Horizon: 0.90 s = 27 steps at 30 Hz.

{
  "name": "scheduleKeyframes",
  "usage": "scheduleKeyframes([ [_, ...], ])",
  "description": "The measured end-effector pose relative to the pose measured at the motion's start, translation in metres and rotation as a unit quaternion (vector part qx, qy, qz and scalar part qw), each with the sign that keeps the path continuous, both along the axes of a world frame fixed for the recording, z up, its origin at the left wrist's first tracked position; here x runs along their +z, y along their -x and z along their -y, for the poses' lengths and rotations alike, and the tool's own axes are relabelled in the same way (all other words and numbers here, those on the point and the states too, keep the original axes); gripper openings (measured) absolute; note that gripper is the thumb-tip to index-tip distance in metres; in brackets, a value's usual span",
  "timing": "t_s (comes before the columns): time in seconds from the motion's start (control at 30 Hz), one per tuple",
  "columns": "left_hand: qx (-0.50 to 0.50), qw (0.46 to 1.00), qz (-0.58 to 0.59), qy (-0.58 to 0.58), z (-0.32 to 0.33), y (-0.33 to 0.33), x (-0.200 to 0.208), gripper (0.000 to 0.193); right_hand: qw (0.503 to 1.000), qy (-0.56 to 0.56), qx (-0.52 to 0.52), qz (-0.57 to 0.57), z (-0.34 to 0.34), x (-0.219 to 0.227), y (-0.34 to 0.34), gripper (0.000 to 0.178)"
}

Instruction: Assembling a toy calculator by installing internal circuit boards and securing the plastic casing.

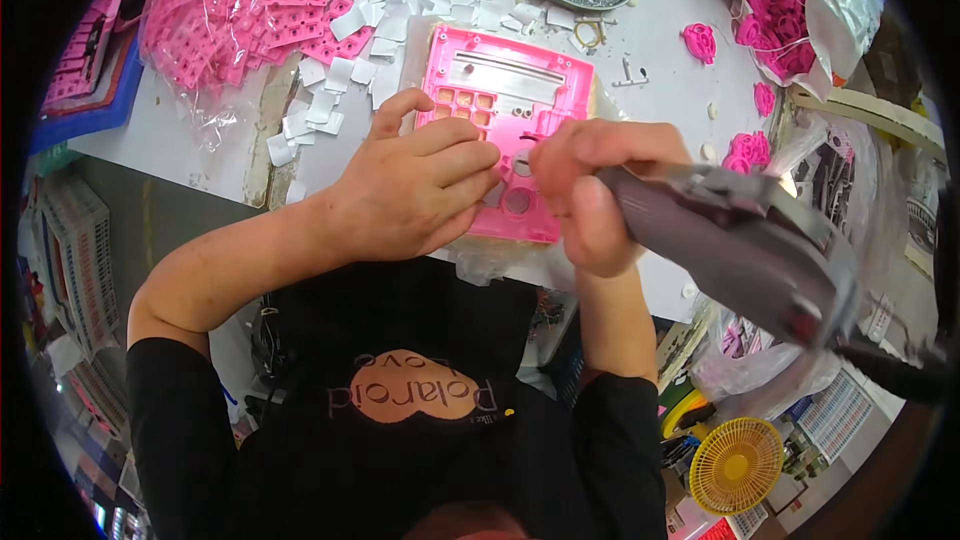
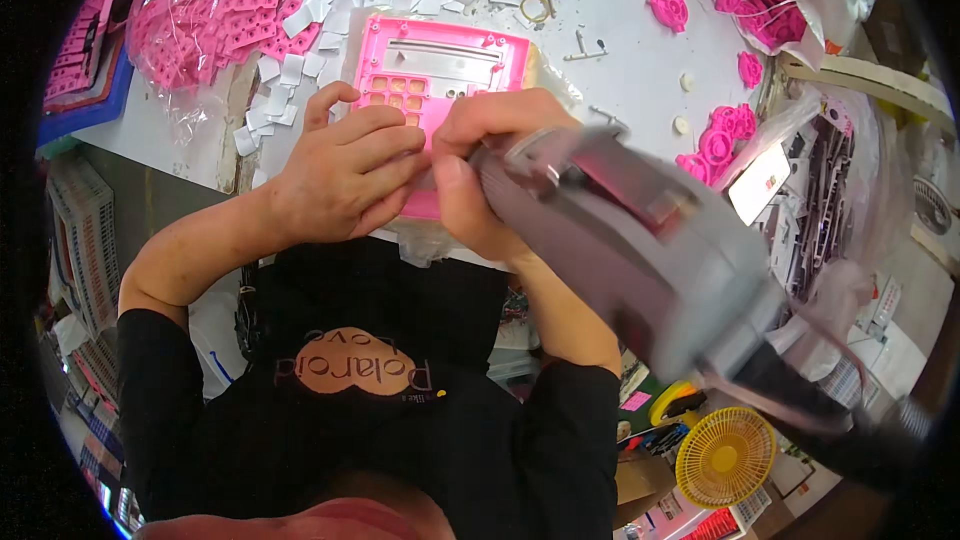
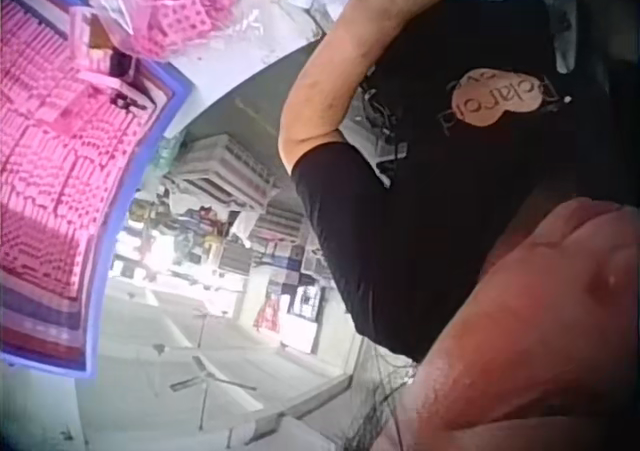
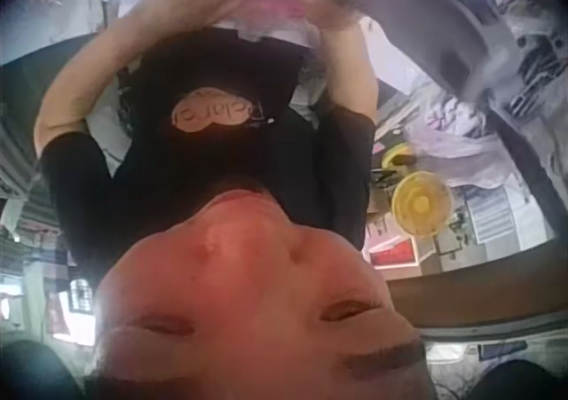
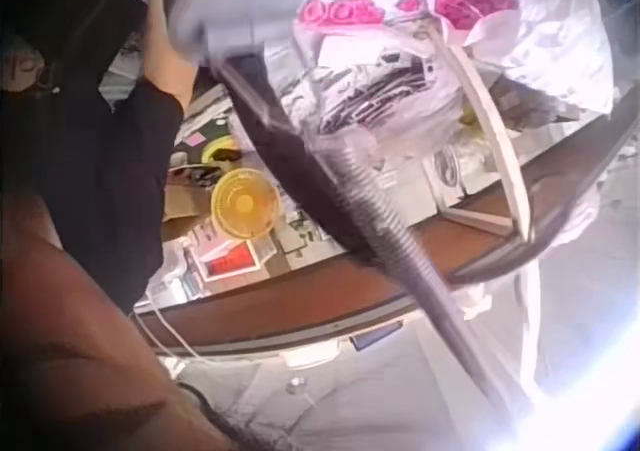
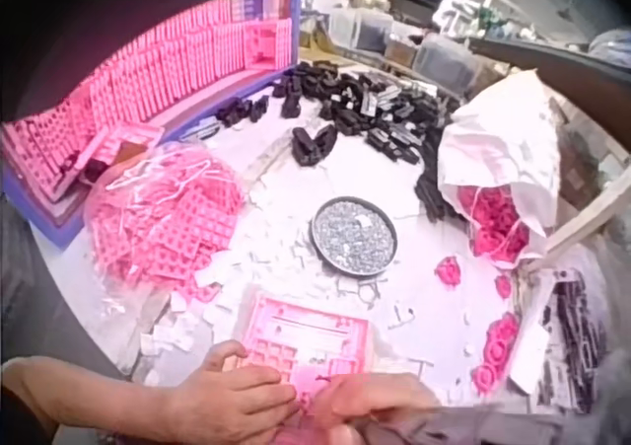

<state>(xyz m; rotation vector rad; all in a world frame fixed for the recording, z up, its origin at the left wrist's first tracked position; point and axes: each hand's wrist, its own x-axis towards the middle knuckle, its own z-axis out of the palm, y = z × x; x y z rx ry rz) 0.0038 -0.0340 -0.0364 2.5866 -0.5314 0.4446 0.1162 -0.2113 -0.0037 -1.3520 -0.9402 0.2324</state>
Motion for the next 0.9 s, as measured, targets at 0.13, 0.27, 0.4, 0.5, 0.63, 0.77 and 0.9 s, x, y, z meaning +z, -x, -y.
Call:
scheduleKeyframes([
  [0.13, 0.001, 1.0, 0.0, 0.007, 0.0, 0.001, 0.001, 0.027, 0.994, -0.073, 0.008, -0.082, -0.002, -0.002, 0.003, 0.033],
  [0.27, -0.009, 1.0, -0.012, 0.015, -0.001, -0.002, 0.002, 0.03, 0.983, -0.14, 0.033, -0.114, 0.003, 0.015, -0.014, 0.039],
  [0.4, -0.016, 0.999, -0.009, 0.038, -0.004, 0.001, 0.011, 0.033, 0.983, -0.137, -0.02, -0.12, -0.002, 0.033, -0.023, 0.051],
  [0.5, 0.015, 0.998, -0.008, 0.067, -0.023, 0.011, 0.035, 0.029, 0.984, -0.07, -0.148, -0.064, 0.004, 0.058, -0.042, 0.06],
  [0.63, 0.146, 0.982, -0.053, 0.107, -0.048, 0.03, 0.043, 0.017, 0.979, -0.036, -0.195, -0.04, 0.015, 0.074, -0.051, 0.063],
  [0.77, 0.229, 0.951, -0.128, 0.166, -0.037, 0.032, 0.031, 0.031, 0.928, 0.243, -0.28, 0.027, 0.042, 0.02, -0.032, 0.055],
  [0.9, 0.253, 0.933, -0.179, 0.183, -0.024, 0.017, 0.023, 0.035, 0.88, 0.426, -0.21, -0.012, 0.046, -0.011, 0.0, 0.035],
])
